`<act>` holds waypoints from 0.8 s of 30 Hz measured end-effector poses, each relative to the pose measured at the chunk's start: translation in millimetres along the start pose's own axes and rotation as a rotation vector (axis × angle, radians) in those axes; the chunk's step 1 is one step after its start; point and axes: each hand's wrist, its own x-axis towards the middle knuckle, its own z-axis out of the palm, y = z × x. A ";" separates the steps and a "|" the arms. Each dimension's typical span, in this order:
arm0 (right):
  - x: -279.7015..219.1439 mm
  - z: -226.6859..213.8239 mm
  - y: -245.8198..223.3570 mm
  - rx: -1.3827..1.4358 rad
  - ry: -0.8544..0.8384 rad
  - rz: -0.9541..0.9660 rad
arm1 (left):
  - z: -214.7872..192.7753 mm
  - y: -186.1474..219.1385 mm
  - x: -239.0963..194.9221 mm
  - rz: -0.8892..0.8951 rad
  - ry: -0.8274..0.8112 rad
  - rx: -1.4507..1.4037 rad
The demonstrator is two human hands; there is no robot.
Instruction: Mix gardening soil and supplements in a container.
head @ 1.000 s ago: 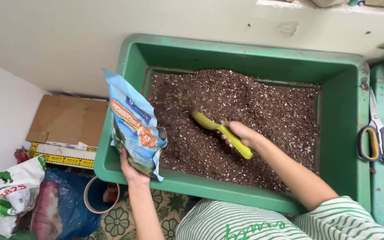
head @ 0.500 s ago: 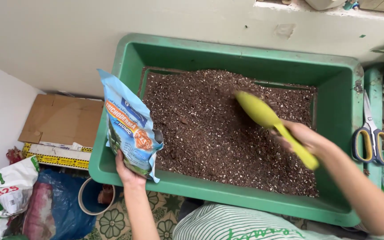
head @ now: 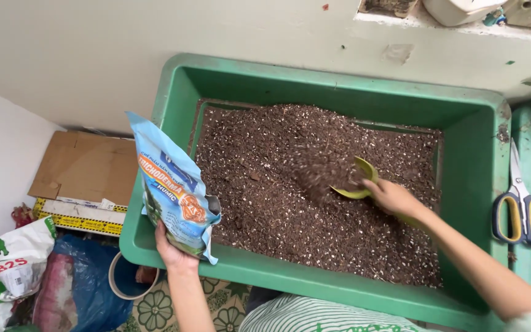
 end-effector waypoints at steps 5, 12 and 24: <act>61.8 8.3 -103.2 0.383 -0.046 -0.115 | 2.2 1.5 0.9 0.005 -0.045 0.025; 91.0 8.4 -154.6 0.077 0.175 -0.212 | 5.5 0.8 -0.7 -0.033 -0.065 0.018; -45.2 -95.0 -74.0 -0.627 0.969 -0.762 | 2.0 1.3 0.2 0.001 -0.081 0.027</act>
